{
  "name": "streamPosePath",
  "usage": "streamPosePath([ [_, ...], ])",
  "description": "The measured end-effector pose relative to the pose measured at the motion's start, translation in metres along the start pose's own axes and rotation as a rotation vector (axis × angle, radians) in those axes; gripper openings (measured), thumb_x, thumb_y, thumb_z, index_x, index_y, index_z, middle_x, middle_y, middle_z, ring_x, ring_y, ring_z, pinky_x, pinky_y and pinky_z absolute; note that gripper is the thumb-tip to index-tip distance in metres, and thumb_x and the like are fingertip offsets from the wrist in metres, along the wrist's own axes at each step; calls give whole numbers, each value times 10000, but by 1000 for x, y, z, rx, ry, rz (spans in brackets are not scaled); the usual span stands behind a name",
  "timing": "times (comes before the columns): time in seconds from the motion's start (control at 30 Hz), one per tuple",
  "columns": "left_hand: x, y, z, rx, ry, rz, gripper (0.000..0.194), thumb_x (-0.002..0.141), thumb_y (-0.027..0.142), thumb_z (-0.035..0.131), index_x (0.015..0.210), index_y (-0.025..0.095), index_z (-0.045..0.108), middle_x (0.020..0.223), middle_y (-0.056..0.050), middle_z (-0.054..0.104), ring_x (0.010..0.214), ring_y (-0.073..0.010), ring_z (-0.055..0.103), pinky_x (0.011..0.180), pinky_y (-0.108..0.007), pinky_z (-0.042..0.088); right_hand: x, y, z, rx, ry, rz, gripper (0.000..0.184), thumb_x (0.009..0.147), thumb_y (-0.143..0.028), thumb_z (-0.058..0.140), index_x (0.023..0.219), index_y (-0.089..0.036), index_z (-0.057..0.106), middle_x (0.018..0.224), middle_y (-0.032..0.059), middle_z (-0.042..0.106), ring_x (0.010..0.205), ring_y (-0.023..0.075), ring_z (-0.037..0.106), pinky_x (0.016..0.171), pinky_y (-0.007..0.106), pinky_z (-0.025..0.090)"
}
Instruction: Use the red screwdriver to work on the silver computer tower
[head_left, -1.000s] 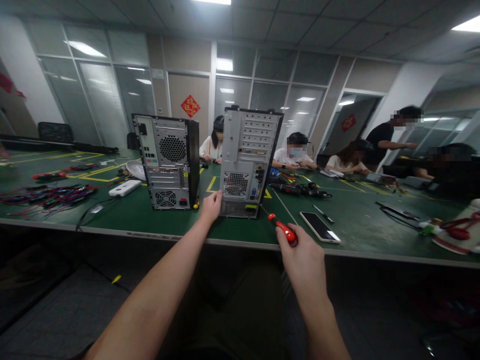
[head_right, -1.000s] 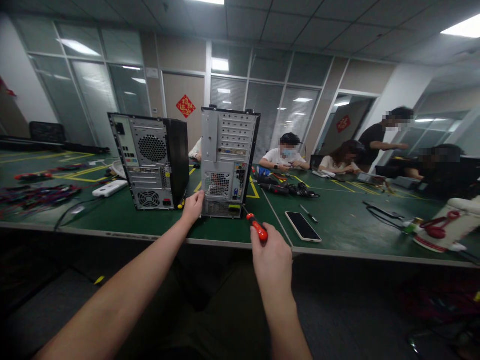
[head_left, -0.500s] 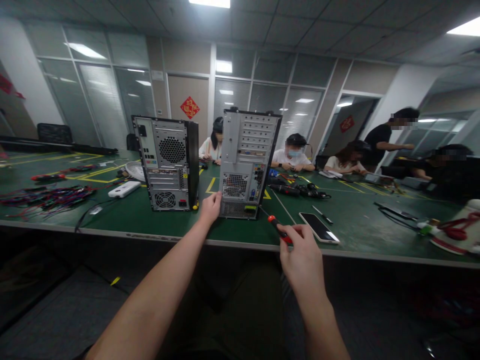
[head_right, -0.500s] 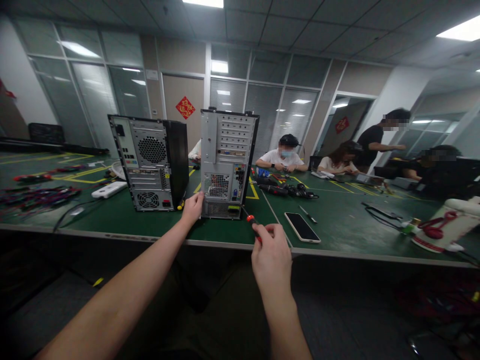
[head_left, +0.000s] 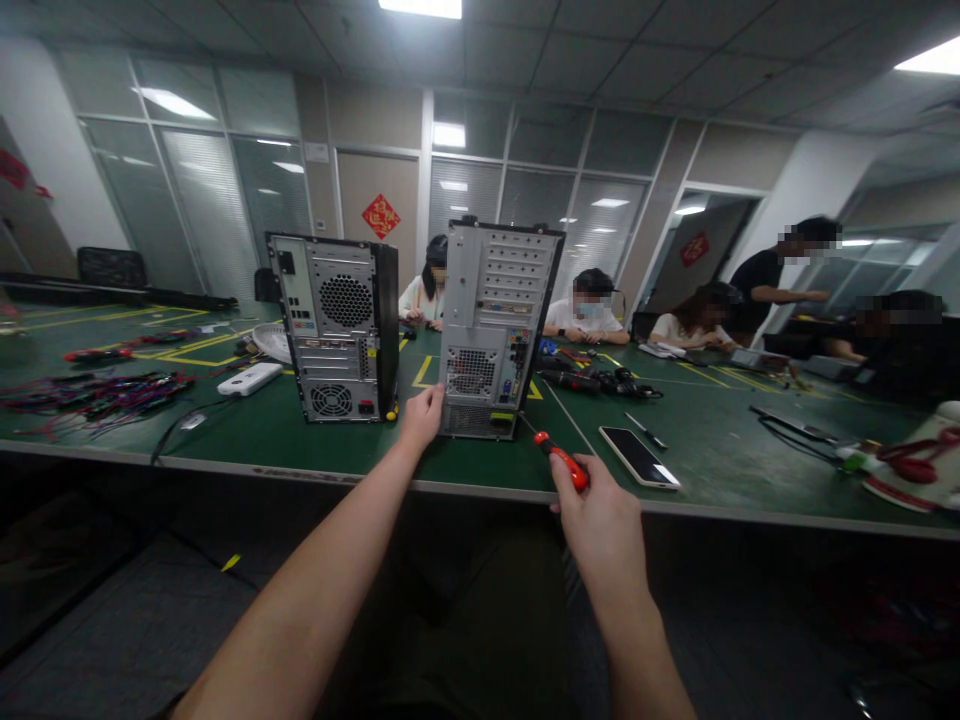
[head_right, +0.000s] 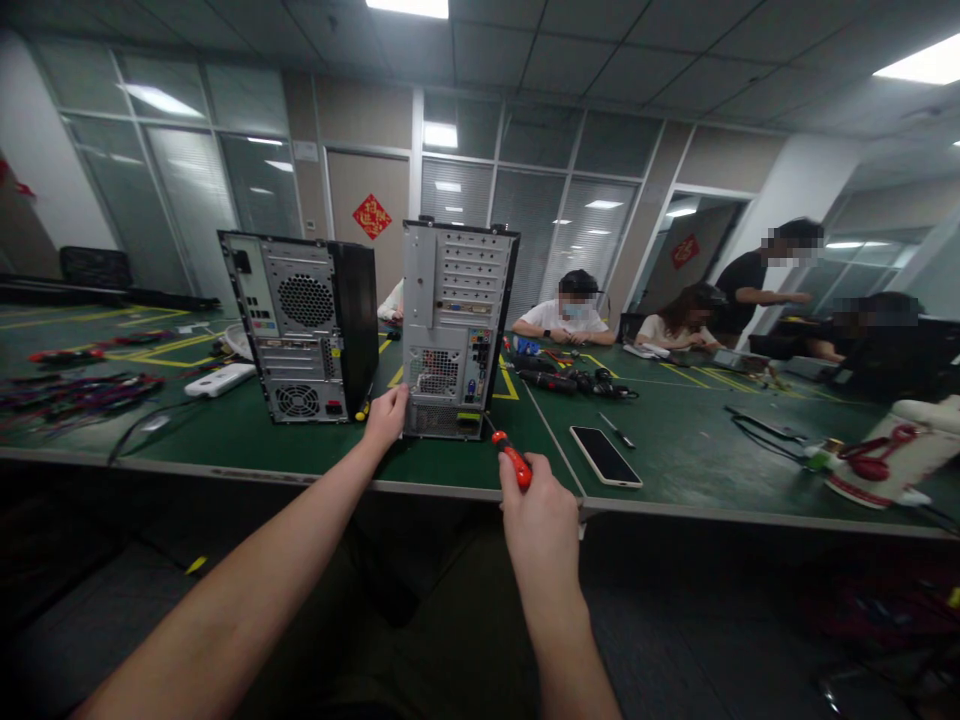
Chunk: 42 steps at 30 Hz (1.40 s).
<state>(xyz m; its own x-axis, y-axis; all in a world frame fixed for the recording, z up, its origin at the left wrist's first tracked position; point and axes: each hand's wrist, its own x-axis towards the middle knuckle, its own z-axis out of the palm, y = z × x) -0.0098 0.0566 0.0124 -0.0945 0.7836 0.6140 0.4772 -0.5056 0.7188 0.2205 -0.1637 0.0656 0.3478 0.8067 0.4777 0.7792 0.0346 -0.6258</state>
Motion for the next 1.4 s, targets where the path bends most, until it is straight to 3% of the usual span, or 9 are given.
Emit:
streamPosePath([
  [0.2,-1,0,0,-32,-11,1,585,1055,574,359,872,163,733,832,-87,745,805,-221,657,722,-284,438,-1,6,2,-102,124,-198,417,973,-514,557,1142,-179,738,916,114,768,801,277,721,765,371,527],
  [0.53,-1,-2,0,-36,-6,10,584,1051,580,357,850,166,717,804,-81,724,785,-218,640,710,-287,419,1,8,-3,-190,111,-320,363,915,-190,523,1174,-209,776,1110,112,640,893,240,666,777,374,542],
  [0.67,0,-1,1,-12,-2,0,582,1049,584,349,830,174,700,803,-77,722,790,-218,640,710,-286,407,2,9,1,-126,151,-283,355,945,-321,569,1221,-194,753,1077,112,682,884,257,681,791,391,550],
  [0.9,1,-3,2,-19,0,12,587,1055,575,352,846,165,716,808,-86,730,789,-220,640,712,-287,412,4,11,7,-39,127,-152,542,984,-585,545,1205,-132,744,971,142,773,850,294,726,839,424,558],
  [1.0,1,-3,1,-15,-1,4,590,1056,578,356,852,164,723,816,-90,736,796,-225,647,716,-287,420,3,12,7,-56,141,-188,517,987,-558,551,1212,-134,744,961,135,765,823,285,716,814,416,555],
  [1.23,0,-4,1,-25,-3,20,588,1064,569,356,899,158,744,855,-95,756,835,-232,671,745,-290,454,2,13,4,-148,155,-308,336,955,-312,559,1194,-208,772,1034,105,661,845,250,666,741,383,539],
  [1.4,0,-4,1,-27,-6,9,606,1058,587,359,884,154,745,835,-100,753,814,-233,668,722,-290,455,1,12,2,-66,140,-273,359,967,-373,555,1185,-214,792,1116,120,661,921,257,679,806,406,552],
])
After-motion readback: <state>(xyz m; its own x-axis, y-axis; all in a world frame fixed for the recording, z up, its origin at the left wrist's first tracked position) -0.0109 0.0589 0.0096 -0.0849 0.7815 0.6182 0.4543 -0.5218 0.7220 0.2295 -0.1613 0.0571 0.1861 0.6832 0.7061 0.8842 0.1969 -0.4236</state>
